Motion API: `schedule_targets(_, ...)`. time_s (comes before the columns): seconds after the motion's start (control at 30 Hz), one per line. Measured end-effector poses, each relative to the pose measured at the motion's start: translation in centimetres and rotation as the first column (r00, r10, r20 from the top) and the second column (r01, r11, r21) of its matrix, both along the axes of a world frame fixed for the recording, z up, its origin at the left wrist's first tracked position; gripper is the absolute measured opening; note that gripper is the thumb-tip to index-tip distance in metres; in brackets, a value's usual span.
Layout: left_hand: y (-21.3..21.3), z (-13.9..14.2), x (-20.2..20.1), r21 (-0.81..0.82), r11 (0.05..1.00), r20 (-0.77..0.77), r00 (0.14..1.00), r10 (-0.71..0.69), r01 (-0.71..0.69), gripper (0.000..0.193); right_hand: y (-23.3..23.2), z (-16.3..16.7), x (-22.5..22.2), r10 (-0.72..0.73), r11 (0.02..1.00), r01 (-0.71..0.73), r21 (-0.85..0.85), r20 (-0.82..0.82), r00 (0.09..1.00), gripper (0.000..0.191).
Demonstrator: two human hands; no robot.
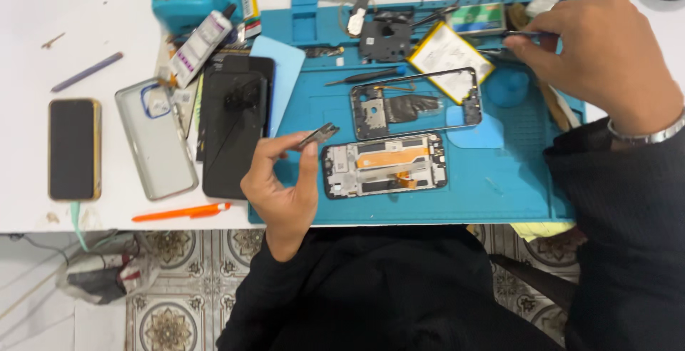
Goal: The person pries the screen off a disassembled smartphone and sets it aside, then uses a pry tool to work on the exposed motherboard inside the phone frame. They then brush the motherboard and its connectors with a wooden brush, holding the board and frame steady while cleaning different areas.
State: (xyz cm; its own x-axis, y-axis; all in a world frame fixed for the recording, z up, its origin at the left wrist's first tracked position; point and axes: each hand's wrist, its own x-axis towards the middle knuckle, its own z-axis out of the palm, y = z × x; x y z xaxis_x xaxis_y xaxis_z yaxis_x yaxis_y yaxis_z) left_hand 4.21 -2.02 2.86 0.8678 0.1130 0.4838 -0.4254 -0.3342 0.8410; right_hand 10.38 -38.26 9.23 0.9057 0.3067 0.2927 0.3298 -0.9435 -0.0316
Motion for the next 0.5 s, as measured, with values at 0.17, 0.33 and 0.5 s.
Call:
schedule_targets(0.17,0.0,-1.4,-0.3,-0.071,0.997,-0.061,0.998,-0.031,0.026,0.017,-2.2,0.4,-0.3,-0.186,0.982,0.183,-0.051,-0.079,0.979,0.029)
schedule_targets(0.33,-0.1,-1.7,-0.6,-0.054,0.998,-0.078,0.997,0.007,-0.012,0.022,-4.4,-0.4,-0.9,-0.352,0.923,0.273,-0.271,-0.312,0.882,0.038)
schedule_targets(0.5,-0.8,-1.8,-0.6,-0.056,0.998,-0.074,0.997,0.002,-0.006,0.022,-5.1,-2.6,-0.5,-0.275,0.958,0.266,-0.102,-0.088,0.957,0.037)
